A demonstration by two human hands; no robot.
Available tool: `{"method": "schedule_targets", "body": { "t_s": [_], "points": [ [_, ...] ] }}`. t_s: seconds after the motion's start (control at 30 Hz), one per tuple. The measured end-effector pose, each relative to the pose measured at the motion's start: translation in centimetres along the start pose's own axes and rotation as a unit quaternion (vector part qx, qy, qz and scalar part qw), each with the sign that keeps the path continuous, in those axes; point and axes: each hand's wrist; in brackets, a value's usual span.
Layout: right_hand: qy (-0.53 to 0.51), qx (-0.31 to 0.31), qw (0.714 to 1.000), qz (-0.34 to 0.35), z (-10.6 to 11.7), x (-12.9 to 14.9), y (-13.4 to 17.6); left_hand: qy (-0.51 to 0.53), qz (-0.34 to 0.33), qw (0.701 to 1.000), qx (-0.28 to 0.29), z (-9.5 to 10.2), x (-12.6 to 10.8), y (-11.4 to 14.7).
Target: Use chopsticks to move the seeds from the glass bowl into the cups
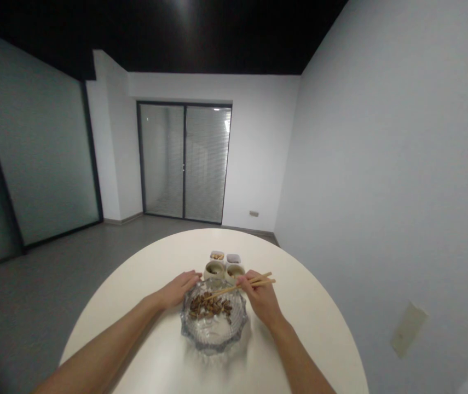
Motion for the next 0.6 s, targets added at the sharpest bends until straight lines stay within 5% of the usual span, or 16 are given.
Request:
{"method": "schedule_targets", "body": {
  "t_s": [0.3,0.6],
  "points": [
    [-0.012,0.090,0.995,-0.044,1.8,0.0,-0.1,-0.006,0.012,1.000,-0.007,-0.1,0.0,0.1],
    [-0.035,0.029,0.998,-0.046,1.8,0.0,-0.1,-0.014,0.009,1.000,0.007,-0.1,0.1,0.1]
  ]
}}
Point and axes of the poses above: each hand's wrist, its own y-axis away from the middle knuckle, its own z-axis out of the back of the hand, x = y × z, and after that the axes turned 10 degrees about -y, right-handed
